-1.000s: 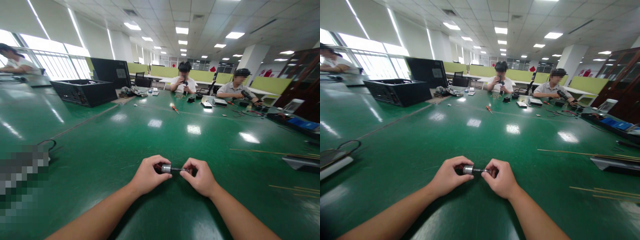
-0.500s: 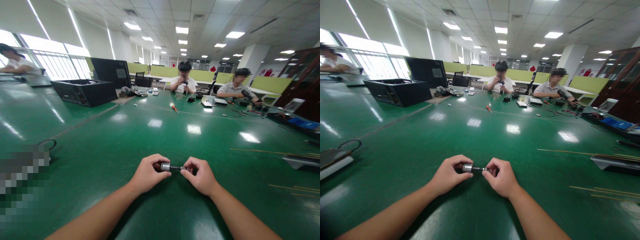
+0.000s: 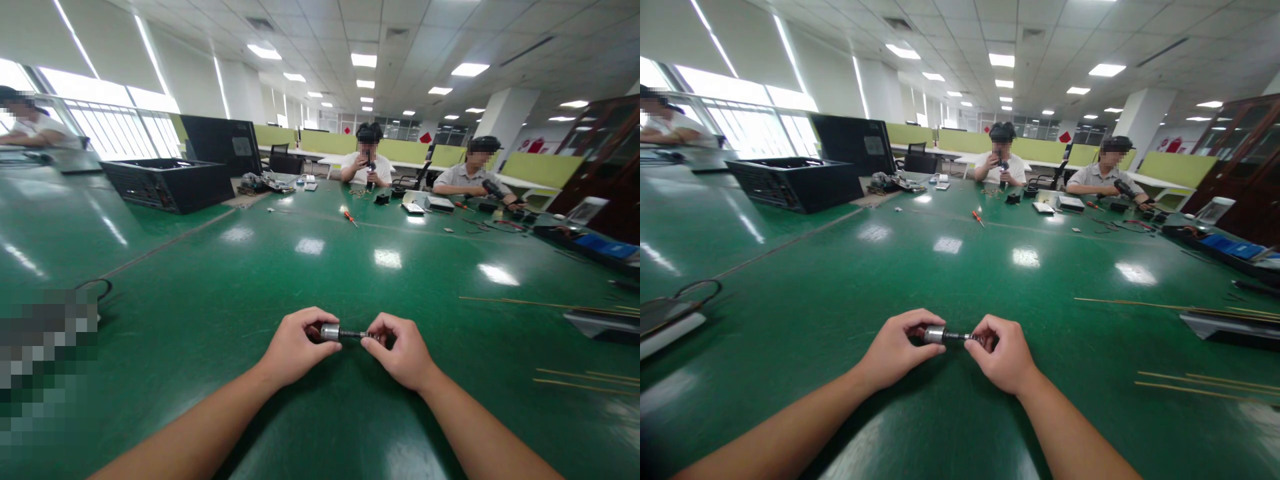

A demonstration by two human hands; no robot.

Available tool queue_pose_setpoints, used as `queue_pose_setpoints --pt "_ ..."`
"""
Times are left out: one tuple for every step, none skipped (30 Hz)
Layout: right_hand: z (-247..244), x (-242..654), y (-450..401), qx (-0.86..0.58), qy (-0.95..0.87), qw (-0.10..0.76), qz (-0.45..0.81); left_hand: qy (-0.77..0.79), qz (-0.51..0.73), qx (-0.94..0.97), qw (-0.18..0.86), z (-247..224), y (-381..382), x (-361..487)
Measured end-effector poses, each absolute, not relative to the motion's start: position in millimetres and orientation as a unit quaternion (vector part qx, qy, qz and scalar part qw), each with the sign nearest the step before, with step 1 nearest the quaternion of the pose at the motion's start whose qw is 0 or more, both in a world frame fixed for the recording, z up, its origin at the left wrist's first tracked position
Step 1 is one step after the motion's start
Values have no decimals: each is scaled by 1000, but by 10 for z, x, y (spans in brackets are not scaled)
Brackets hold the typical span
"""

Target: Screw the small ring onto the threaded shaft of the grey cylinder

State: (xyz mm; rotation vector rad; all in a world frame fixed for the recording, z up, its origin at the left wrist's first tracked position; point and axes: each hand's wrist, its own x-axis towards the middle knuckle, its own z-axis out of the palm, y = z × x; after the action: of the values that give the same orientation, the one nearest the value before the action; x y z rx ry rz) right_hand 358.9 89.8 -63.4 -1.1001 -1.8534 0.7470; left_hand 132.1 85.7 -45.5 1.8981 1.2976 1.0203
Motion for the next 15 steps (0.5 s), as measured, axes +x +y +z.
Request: queue_pose_setpoints --pt "-634 3589 899 -439 -738 418 298 491 386 717 309 -452 857 1321" --pt "-634 3589 901 -439 -737 418 299 492 387 716 310 -450 857 1321" --pt "-636 3590 903 -439 -736 419 300 492 387 714 312 -449 857 1321" --pt "-638 3590 904 -439 -736 419 300 493 387 713 313 -448 856 1322" --pt "-640 3591 906 -439 -736 419 300 494 387 712 314 -447 855 1322" --pt "-643 3591 907 -440 -736 419 300 494 388 712 314 -445 854 1323" --pt "-645 3592 908 -440 -736 419 299 495 387 711 315 -444 852 1323" --pt "-647 3593 908 -441 -736 419 298 496 387 711 315 -442 851 1323" --pt "-649 3595 909 -441 -736 419 297 498 385 711 315 -439 849 1323" --pt "-650 3596 909 -440 -737 420 295 499 385 710 315 -437 848 1324" --pt "-650 3598 910 -440 -737 421 292 500 384 709 315 -436 849 1324" --pt "-651 3600 911 -439 -738 423 290 501 384 709 314 -437 850 1323" --pt "-650 3601 911 -439 -738 424 289 502 384 708 314 -439 853 1322" --pt "-649 3602 912 -440 -737 424 289 503 385 707 315 -443 857 1320" --pt "-647 3602 911 -441 -736 424 289 504 386 706 315 -448 862 1318"
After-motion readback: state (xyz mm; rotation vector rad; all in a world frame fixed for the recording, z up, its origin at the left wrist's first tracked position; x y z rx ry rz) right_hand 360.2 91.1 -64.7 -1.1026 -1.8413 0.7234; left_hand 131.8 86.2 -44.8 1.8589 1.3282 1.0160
